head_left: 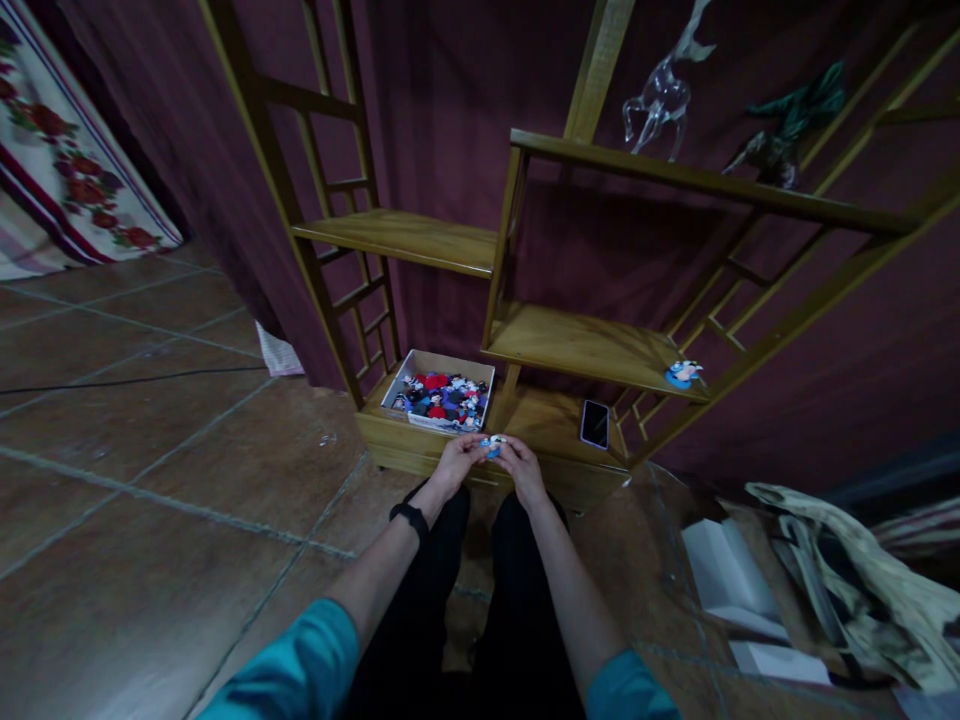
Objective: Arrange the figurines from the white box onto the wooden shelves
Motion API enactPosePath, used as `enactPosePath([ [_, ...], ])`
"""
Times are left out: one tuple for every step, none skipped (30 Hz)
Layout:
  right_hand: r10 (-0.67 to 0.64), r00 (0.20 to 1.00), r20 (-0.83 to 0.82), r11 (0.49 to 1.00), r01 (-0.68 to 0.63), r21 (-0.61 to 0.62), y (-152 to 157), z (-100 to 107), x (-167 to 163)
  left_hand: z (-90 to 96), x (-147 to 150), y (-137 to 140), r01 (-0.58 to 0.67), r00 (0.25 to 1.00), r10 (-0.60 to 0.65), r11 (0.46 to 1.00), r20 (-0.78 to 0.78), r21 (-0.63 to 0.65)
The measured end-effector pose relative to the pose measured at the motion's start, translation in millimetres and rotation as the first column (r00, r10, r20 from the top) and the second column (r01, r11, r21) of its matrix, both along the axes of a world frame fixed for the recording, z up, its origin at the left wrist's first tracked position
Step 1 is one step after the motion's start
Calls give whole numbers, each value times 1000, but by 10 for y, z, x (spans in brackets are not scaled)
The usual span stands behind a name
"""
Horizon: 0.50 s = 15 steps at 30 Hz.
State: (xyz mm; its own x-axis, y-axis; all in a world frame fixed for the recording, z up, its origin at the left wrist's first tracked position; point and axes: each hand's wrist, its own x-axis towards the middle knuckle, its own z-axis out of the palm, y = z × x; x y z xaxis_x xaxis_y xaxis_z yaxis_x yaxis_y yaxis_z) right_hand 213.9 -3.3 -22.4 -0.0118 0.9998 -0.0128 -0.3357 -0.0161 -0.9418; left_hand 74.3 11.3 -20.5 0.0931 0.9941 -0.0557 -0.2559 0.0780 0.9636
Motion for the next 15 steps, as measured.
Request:
enactPosePath([
  [8, 1000, 1, 1000, -8, -1, -3, 10, 1, 10, -2, -7, -3, 1000, 3, 1000, -3, 5],
  [16, 1000, 1, 1000, -16, 1, -6, 18, 2, 20, -4, -15, -7, 1000, 7, 1000, -8, 13],
  [24, 1000, -3, 1000, -24, 6, -10, 24, 1, 29, -4, -22, -12, 1000, 12, 1000, -15, 24],
  [27, 1000, -9, 1000, -27, 8, -12, 26, -1, 37, -3, -29, -17, 1000, 18, 999, -23, 38],
  [26, 999, -19, 1000, -26, 8, -15, 26, -4, 42, -1, -35, -23, 999, 25, 998, -31, 55],
  [24, 999, -34, 1000, -24, 4, -16, 22, -8, 46, 2, -39, -31, 999, 34, 997, -39, 74],
  [21, 998, -51, 1000, -21, -2, -18, 18, -12, 47, 6, -43, -41, 998, 46, 995, -46, 93],
  [17, 998, -68, 1000, -17, -9, -19, 14, -17, 48, 11, -45, -53, 997, 59, 992, -52, 110],
  [13, 996, -85, 1000, -14, -17, -20, 11, -20, 47, 15, -47, -65, 996, 73, 990, -58, 127],
  [11, 995, -101, 1000, -14, -24, -20, 12, -23, 46, 19, -48, -75, 994, 85, 987, -64, 143],
  [13, 993, -117, 999, -17, -32, -21, 16, -24, 45, 24, -49, -83, 993, 95, 984, -71, 158],
  [17, 991, -132, 999, -23, -42, -22, 23, -24, 45, 27, -49, -86, 992, 100, 981, -77, 172],
  [23, 989, -148, 998, -31, -51, -23, 32, -23, 46, 31, -50, -86, 991, 103, 979, -84, 184],
  [31, 986, -164, 997, -41, -60, -25, 41, -22, 48, 35, -52, -86, 990, 105, 977, -91, 195],
  [39, 983, -177, 997, -51, -65, -26, 50, -20, 51, 38, -54, -83, 989, 105, 975, -100, 204],
])
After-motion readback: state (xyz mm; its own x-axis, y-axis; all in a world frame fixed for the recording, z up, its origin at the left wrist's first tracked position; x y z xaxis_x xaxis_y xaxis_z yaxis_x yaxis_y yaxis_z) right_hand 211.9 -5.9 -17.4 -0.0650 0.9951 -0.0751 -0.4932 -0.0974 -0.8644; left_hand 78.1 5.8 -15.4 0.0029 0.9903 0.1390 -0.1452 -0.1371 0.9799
